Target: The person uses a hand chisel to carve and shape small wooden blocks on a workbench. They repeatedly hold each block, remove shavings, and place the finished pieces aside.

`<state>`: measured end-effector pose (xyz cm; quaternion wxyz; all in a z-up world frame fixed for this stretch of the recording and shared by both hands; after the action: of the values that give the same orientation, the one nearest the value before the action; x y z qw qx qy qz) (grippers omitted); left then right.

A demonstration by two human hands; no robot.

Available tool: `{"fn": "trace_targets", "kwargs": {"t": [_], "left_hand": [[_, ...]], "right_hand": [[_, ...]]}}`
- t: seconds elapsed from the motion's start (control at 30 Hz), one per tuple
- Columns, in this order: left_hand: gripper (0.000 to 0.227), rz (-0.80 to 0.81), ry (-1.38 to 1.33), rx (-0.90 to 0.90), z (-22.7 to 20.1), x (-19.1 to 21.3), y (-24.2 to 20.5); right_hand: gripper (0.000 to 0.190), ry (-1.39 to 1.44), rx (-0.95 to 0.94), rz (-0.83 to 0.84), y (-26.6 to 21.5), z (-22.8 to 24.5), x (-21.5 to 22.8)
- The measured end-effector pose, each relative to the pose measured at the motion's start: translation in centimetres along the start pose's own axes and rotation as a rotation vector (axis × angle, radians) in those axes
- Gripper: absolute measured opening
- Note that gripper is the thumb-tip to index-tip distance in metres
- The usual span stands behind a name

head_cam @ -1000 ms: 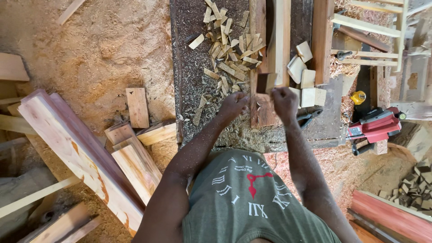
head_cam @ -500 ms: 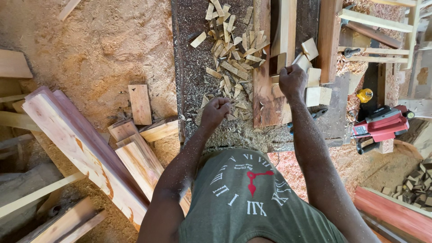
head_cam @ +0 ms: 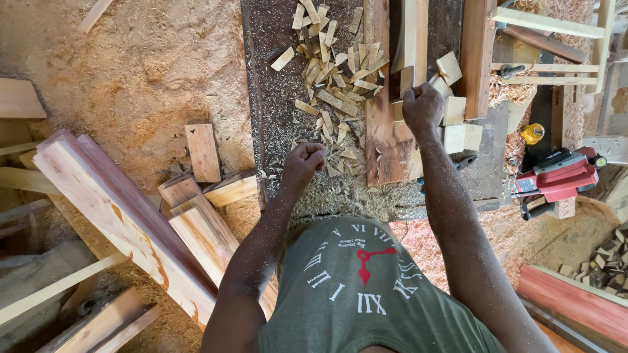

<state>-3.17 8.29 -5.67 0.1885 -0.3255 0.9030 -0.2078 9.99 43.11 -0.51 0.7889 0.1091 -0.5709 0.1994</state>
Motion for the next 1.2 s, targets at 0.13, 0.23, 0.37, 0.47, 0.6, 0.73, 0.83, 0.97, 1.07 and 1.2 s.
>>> {"fn": "trace_targets", "kwargs": {"t": [0.13,0.23,0.37,0.47,0.6,0.73,0.83,0.97,1.07,1.2], "left_hand": [[0.019,-0.017,0.012,0.018,0.5,0.3,0.1],[0.019,-0.039,0.014,0.02,0.9,0.7,0.4],[0.017,-0.082,0.012,0.079,1.5,1.5,0.6],[0.016,-0.116,0.008,0.081,1.5,2.3,0.6],[0.015,-0.135,-0.007,0.094,1.5,3.0,0.8],[0.014,-0.152,-0.086,0.081,1.5,3.2,0.7],[0.013,-0.147,-0.119,0.057,1.3,3.3,0.6],[0.01,-0.164,-0.042,0.032,0.5,3.2,0.3],[0.01,-0.154,0.02,0.03,-0.2,3.2,-0.2],[0.014,-0.114,0.15,0.004,-0.6,2.4,-0.9]], "right_hand": [[0.016,0.026,-0.007,-0.008,1.0,0.1,-0.2],[0.016,0.036,0.014,-0.017,1.7,0.5,-0.2],[0.015,0.086,-0.035,0.007,2.6,1.0,-0.1],[0.018,0.024,0.088,-0.076,3.2,2.7,0.8],[0.016,0.041,0.073,-0.091,4.1,3.4,1.1],[0.016,0.073,0.043,-0.054,5.9,3.4,0.5],[0.017,0.059,0.049,-0.043,8.1,3.4,-0.4],[0.018,-0.005,0.261,-0.187,9.8,4.2,-0.3],[0.01,0.133,0.049,0.055,8.6,2.0,-1.5],[0.022,-0.054,0.018,0.264,-0.6,-1.7,-0.5]]}}
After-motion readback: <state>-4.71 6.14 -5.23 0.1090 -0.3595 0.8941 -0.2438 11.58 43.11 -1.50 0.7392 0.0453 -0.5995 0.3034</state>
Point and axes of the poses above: each hand's wrist, its own y-axis towards the middle knuckle, its own x-axis out of the back of the hand, z = x × y, the point moved 7 cm from there along y, towards the middle knuckle, and after that the axes turned 4 degrees about y, right-handed, at the moved point
